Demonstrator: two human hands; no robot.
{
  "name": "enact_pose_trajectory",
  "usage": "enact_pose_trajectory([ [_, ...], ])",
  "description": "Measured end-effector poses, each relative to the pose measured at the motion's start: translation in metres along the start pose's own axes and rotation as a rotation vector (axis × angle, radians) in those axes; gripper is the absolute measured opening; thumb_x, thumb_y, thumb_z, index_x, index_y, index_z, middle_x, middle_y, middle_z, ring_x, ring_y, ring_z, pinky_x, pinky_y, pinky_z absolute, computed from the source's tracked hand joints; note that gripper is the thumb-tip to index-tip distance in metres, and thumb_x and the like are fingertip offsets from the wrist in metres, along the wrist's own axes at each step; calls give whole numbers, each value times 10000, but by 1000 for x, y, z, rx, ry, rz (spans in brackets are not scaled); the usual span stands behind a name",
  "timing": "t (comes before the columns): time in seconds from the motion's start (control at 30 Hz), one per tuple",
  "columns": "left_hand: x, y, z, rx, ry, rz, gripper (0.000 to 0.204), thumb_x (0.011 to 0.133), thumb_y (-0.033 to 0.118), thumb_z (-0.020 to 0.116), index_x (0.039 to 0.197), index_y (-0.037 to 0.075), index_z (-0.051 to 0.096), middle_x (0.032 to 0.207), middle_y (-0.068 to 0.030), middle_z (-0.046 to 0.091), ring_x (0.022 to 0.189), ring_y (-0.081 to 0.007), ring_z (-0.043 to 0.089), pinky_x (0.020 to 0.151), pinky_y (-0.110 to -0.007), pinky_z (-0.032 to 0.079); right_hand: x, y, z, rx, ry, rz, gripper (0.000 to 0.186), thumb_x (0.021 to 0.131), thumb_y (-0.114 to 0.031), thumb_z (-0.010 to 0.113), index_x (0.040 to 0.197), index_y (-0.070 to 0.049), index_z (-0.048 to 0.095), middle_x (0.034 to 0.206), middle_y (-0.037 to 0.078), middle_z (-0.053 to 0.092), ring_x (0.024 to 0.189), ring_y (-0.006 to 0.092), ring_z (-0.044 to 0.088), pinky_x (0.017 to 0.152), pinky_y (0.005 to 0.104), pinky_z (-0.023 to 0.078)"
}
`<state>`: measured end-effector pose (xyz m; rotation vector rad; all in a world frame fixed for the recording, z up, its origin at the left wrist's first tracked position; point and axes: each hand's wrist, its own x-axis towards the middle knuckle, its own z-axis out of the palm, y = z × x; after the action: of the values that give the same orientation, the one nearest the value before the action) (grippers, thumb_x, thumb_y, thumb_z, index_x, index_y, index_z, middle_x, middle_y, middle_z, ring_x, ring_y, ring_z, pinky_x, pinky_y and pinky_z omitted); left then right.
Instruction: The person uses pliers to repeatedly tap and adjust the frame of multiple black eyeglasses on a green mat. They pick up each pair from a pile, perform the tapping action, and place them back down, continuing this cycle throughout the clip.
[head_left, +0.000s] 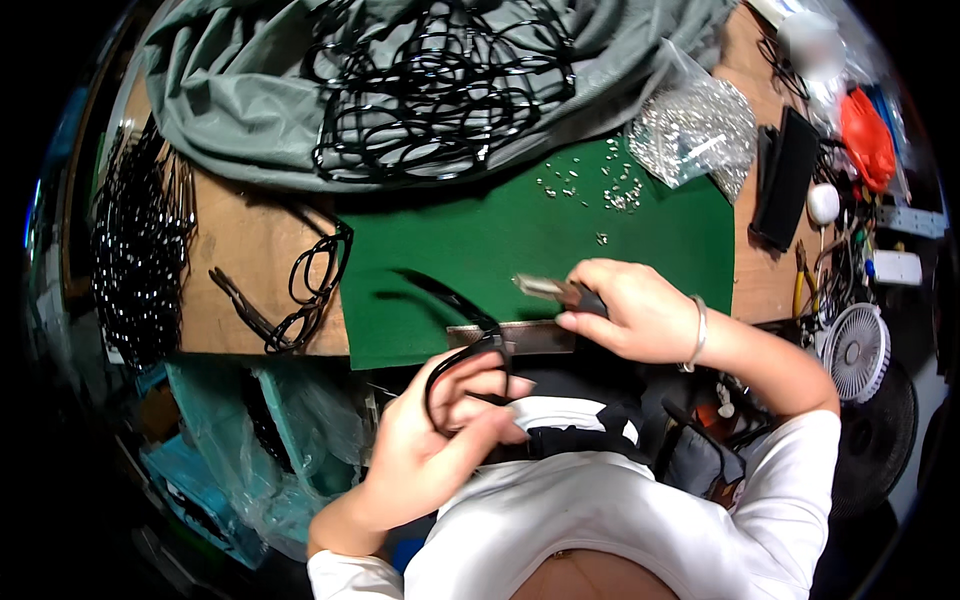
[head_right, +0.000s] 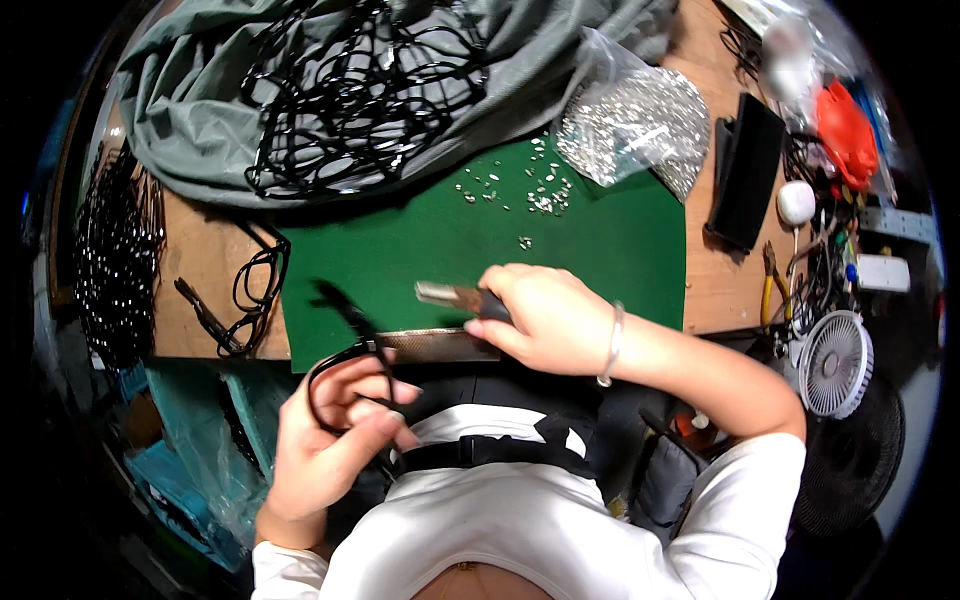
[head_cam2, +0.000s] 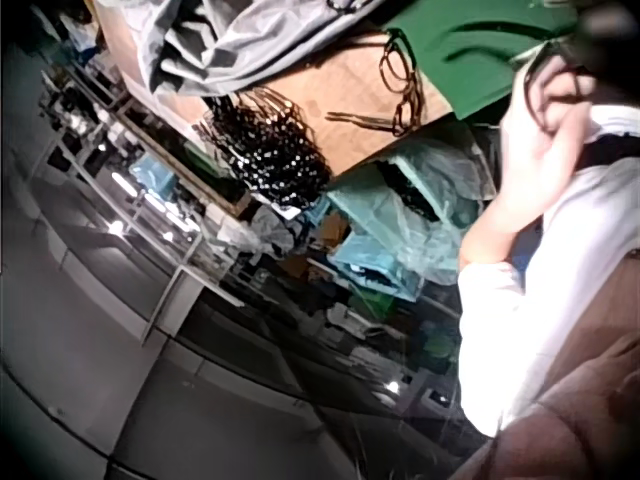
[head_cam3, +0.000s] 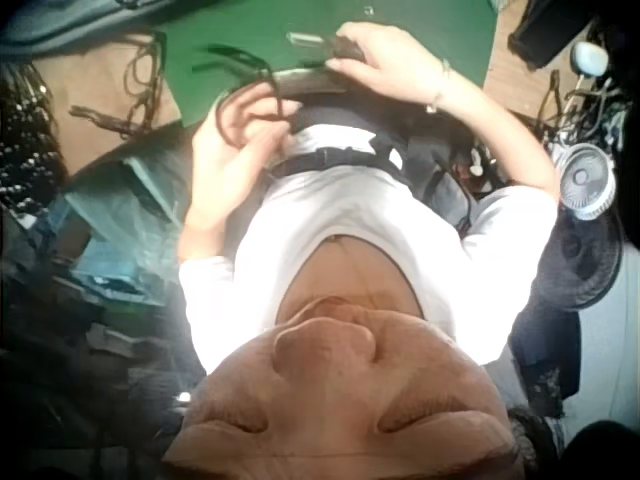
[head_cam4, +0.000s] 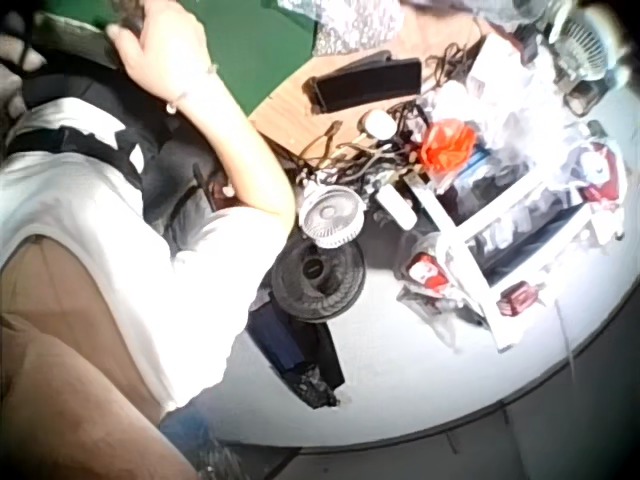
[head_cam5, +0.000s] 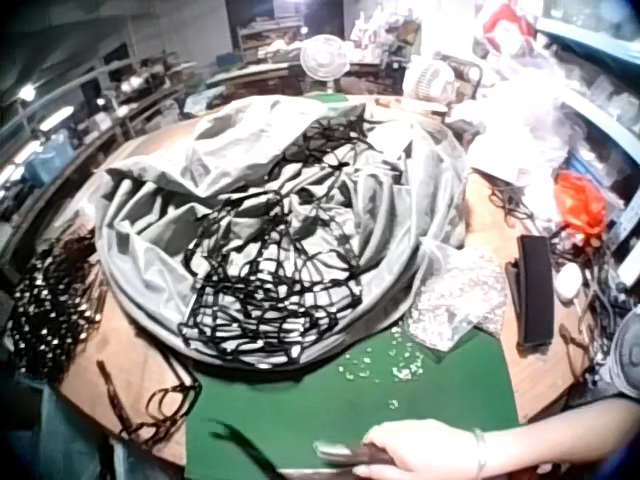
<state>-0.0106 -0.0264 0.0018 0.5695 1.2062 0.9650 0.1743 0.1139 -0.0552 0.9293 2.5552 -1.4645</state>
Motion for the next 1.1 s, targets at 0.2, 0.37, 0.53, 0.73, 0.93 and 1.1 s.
enact_pose_trajectory([
  [0.2, 40, -8, -43, 520, 339, 309, 335, 801, -5, 509, 1115, -59, 409, 941, -147, 597, 693, -129, 606, 627, -239, 484, 2, -9, -7, 132, 15, 159, 257, 772, -247, 583, 822, 1, 539, 706, 165, 555, 648, 309, 558, 592, 348, 436],
  [0.37, 26, 12, -79, 675, 490, 299, 296, 900, 163, 424, 1082, -64, 482, 856, -74, 591, 764, -93, 540, 693, -214, 439, 1, -6, -4, 126, 32, 104, 255, 775, -245, 583, 824, 1, 538, 706, 161, 552, 646, 305, 555, 590, 354, 430],
  [0.53, 9, 33, -57, 223, 444, 266, 307, 893, 207, 450, 1051, -52, 499, 784, -66, 600, 631, -66, 497, 586, -188, 428, 9, -11, -3, 135, 24, 139, 254, 774, -240, 579, 822, 5, 533, 701, 165, 547, 655, 307, 553, 600, 355, 428],
  [0.73, -27, 62, -95, 35, 800, 428, 417, 892, 334, 428, 1140, -1, 441, 747, -4, 525, 583, -41, 458, 398, -134, 349, 3, -11, -5, 163, 4, 135, 256, 775, -244, 577, 821, 4, 531, 722, 157, 555, 668, 303, 558, 611, 350, 434],
  [0.93, -17, 68, -108, 16, 763, 395, 415, 887, 323, 447, 1159, 9, 445, 806, 6, 530, 600, -21, 429, 397, -108, 330, 0, -5, 4, 137, 56, 70, 253, 773, -238, 573, 824, 6, 530, 737, 161, 551, 695, 315, 551, 623, 364, 427],
  [1.1, -2, 64, -114, 280, 821, 448, 464, 868, 362, 466, 1156, -1, 465, 931, -32, 582, 692, -34, 495, 554, -154, 431, 2, -5, 2, 116, 59, 92, 261, 768, -245, 573, 826, 6, 532, 740, 170, 552, 696, 319, 554, 624, 365, 430],
])
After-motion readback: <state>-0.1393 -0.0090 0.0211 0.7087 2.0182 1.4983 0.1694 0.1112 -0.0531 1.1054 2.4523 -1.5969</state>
